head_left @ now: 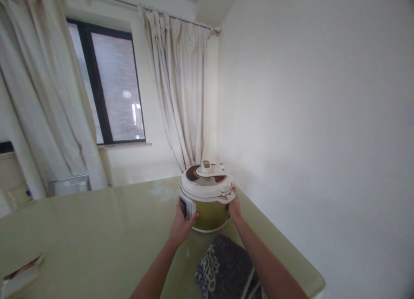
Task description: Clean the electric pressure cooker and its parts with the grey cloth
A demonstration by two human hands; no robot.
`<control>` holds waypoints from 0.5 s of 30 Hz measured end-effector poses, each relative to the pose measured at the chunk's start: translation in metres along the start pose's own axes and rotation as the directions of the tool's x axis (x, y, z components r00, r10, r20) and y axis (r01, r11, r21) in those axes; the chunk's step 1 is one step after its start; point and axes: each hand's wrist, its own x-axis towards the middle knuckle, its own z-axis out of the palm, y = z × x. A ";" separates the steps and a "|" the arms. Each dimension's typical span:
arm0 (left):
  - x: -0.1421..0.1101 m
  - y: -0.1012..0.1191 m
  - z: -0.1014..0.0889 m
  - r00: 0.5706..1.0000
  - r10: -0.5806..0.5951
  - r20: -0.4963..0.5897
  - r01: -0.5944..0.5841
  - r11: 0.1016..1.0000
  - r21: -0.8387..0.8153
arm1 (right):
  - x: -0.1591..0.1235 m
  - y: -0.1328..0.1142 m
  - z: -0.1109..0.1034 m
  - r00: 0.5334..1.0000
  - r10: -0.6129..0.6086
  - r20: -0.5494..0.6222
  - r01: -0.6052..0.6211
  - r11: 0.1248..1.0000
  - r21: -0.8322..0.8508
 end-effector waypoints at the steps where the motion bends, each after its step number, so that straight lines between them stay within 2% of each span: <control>1: 0.000 0.001 0.000 1.000 -0.004 0.000 0.004 1.000 0.006 | -0.006 0.001 -0.006 1.000 -0.005 0.019 0.007 0.997 -0.074; 3: -0.008 -0.001 -0.004 1.000 -0.021 0.013 0.021 0.999 0.044 | -0.025 0.003 -0.022 0.998 0.003 0.058 0.011 0.974 -0.228; 6: -0.034 -0.012 -0.020 0.996 -0.086 0.032 0.082 0.990 0.119 | -0.057 0.008 -0.048 0.994 0.041 0.101 0.008 0.896 -0.443; 9: -0.069 -0.023 -0.040 0.989 -0.145 -0.039 0.149 0.980 0.131 | -0.078 0.011 -0.066 0.984 0.103 0.147 0.008 0.791 -0.611; 12: -0.095 -0.018 -0.056 0.985 -0.154 -0.081 0.164 0.976 0.144 | -0.083 0.009 -0.070 0.968 0.147 0.205 0.047 0.691 -0.721; 15: -0.103 -0.002 -0.063 0.980 -0.163 -0.110 0.180 0.971 0.158 | -0.081 0.004 -0.066 0.954 0.171 0.246 0.096 0.603 -0.792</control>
